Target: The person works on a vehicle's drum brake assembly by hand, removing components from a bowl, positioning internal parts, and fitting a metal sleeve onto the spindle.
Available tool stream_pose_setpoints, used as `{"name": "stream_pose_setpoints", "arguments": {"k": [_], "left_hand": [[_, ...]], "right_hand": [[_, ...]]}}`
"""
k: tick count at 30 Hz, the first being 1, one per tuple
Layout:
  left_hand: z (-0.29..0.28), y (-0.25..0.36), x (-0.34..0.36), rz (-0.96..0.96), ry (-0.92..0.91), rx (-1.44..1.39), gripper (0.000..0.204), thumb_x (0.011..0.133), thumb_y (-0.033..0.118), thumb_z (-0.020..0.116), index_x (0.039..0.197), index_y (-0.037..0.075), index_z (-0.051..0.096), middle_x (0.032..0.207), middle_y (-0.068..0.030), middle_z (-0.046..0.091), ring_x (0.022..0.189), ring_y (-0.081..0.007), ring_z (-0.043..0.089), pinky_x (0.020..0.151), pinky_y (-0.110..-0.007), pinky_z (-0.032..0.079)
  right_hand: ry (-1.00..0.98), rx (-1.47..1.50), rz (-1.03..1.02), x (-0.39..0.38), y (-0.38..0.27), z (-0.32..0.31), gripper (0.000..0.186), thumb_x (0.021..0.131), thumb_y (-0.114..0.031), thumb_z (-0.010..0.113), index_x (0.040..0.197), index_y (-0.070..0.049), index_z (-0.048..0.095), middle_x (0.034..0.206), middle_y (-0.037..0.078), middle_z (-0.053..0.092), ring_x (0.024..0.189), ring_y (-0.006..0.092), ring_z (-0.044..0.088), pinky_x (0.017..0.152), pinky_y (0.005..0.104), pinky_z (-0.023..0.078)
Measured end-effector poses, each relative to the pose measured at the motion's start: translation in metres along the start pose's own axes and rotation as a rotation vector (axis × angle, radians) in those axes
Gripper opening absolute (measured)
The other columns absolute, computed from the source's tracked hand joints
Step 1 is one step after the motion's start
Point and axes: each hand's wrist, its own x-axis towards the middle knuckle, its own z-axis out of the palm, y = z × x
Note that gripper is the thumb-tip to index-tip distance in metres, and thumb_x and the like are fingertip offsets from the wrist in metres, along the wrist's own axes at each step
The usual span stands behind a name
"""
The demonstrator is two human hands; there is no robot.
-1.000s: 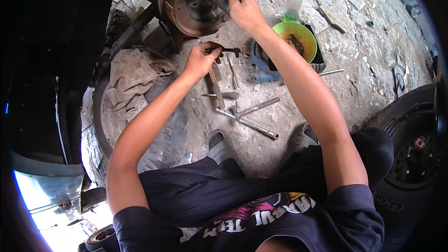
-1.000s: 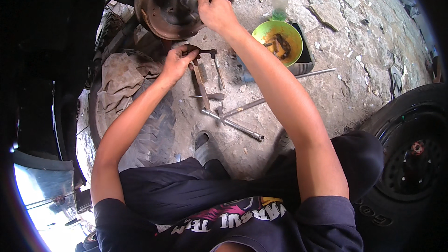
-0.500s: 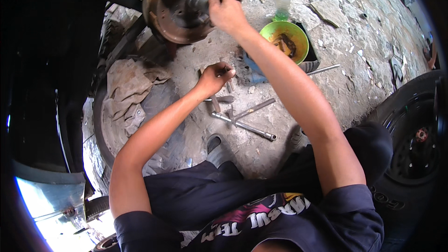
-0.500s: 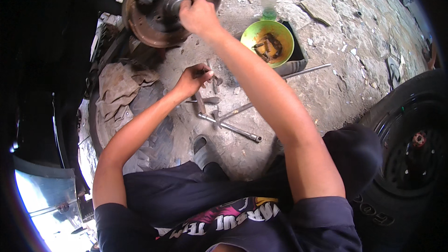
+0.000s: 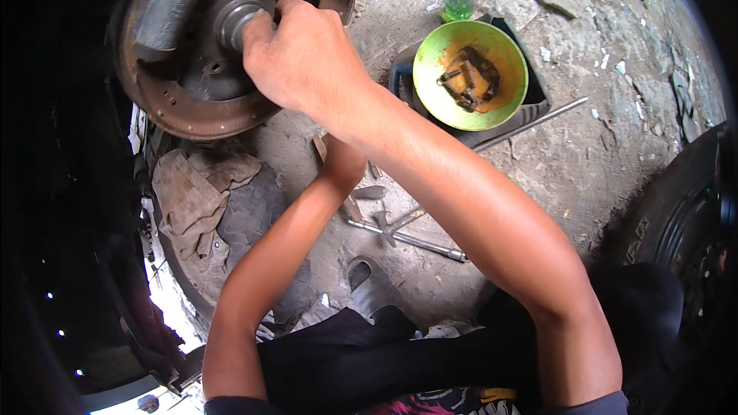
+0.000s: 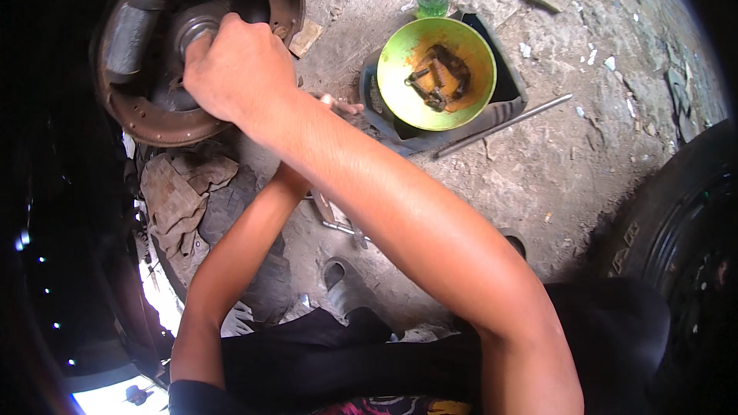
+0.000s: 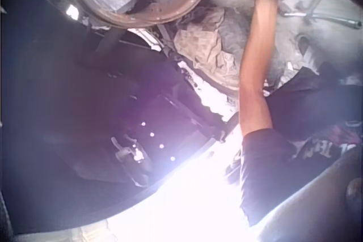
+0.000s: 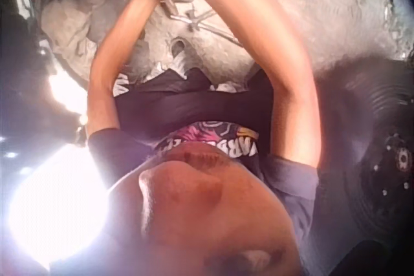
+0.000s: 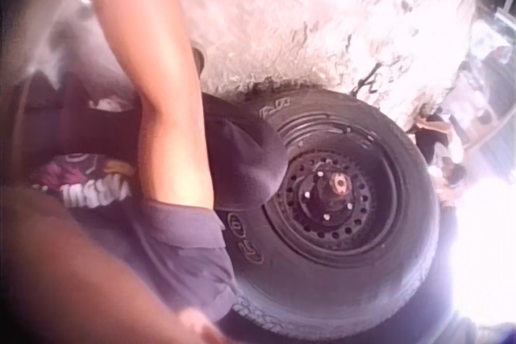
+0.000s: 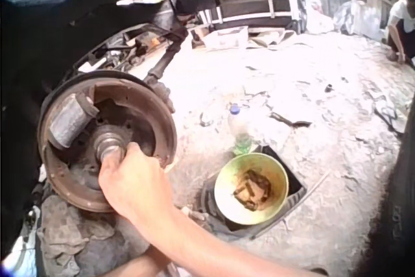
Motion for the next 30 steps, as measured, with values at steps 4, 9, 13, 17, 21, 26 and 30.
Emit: {"name": "stream_pose_setpoints", "arguments": {"k": [4, 9, 13, 17, 21, 26, 30], "left_hand": [[-0.041, -0.001, -0.004, 0.012, 0.051, -0.195, 0.048, 0.101, 0.032, 0.058, 0.138, 0.005, 0.043, 0.133, -0.0096, 0.054, 0.122, -0.0202, 0.054, 0.103, -0.038, 0.046], [-0.025, 0.066, 0.004, -0.178, 0.280, -0.829, 0.060, 0.102, 0.043, 0.053, 0.146, 0.006, 0.037, 0.139, -0.0121, 0.051, 0.127, -0.0216, 0.052, 0.104, -0.039, 0.046], [-0.025, 0.076, -0.017, -0.196, 0.370, -0.907, 0.060, 0.102, 0.045, 0.050, 0.146, 0.007, 0.037, 0.138, -0.0112, 0.051, 0.126, -0.0207, 0.052, 0.103, -0.038, 0.046], [-0.018, 0.064, -0.025, -0.217, 0.372, -0.958, 0.060, 0.102, 0.048, 0.048, 0.145, 0.008, 0.038, 0.136, -0.0103, 0.051, 0.125, -0.0198, 0.053, 0.102, -0.037, 0.047], [-0.017, 0.071, -0.030, -0.215, 0.403, -0.949, 0.060, 0.102, 0.050, 0.046, 0.144, 0.008, 0.038, 0.135, -0.0094, 0.052, 0.123, -0.0190, 0.053, 0.101, -0.036, 0.047], [-0.018, 0.085, -0.027, -0.163, 0.428, -0.906, 0.060, 0.103, 0.053, 0.043, 0.143, 0.009, 0.039, 0.134, -0.0083, 0.052, 0.122, -0.0179, 0.054, 0.100, -0.035, 0.047], [-0.019, 0.122, -0.017, -0.026, 0.493, -0.808, 0.061, 0.103, 0.056, 0.041, 0.143, 0.010, 0.039, 0.133, -0.0074, 0.052, 0.120, -0.0170, 0.054, 0.099, -0.034, 0.047]], "right_hand": [[-0.016, 0.025, 0.051, 0.001, -0.001, 0.001, 0.048, 0.088, -0.030, 0.062, 0.099, 0.017, 0.060, 0.087, 0.036, 0.067, 0.090, 0.0496, 0.068, 0.085, 0.0491, 0.056], [0.016, 0.035, 0.010, 0.009, 0.003, -0.003, 0.045, 0.088, -0.027, 0.062, 0.097, 0.017, 0.059, 0.082, 0.035, 0.067, 0.083, 0.0496, 0.069, 0.079, 0.0501, 0.057], [-0.034, 0.122, 0.018, 0.007, -0.001, 0.003, 0.039, 0.088, -0.023, 0.062, 0.093, 0.016, 0.058, 0.075, 0.035, 0.066, 0.075, 0.0486, 0.069, 0.071, 0.0500, 0.058], [-0.052, 0.144, -0.024, 0.009, 0.007, 0.003, 0.035, 0.086, -0.017, 0.063, 0.092, 0.017, 0.056, 0.069, 0.032, 0.065, 0.067, 0.0464, 0.070, 0.063, 0.0478, 0.058], [-0.107, 0.131, -0.018, 0.009, 0.001, -0.004, 0.033, 0.084, -0.013, 0.064, 0.090, 0.018, 0.055, 0.066, 0.031, 0.064, 0.065, 0.0447, 0.070, 0.061, 0.0457, 0.058], [-0.133, 0.083, -0.047, 0.010, 0.004, -0.007, 0.033, 0.082, -0.011, 0.065, 0.090, 0.019, 0.055, 0.065, 0.031, 0.064, 0.065, 0.0444, 0.070, 0.061, 0.0445, 0.059], [-0.125, 0.055, -0.047, 0.008, 0.001, -0.005, 0.035, 0.082, -0.014, 0.065, 0.092, 0.018, 0.056, 0.067, 0.031, 0.065, 0.067, 0.0445, 0.071, 0.063, 0.0451, 0.059]]}}
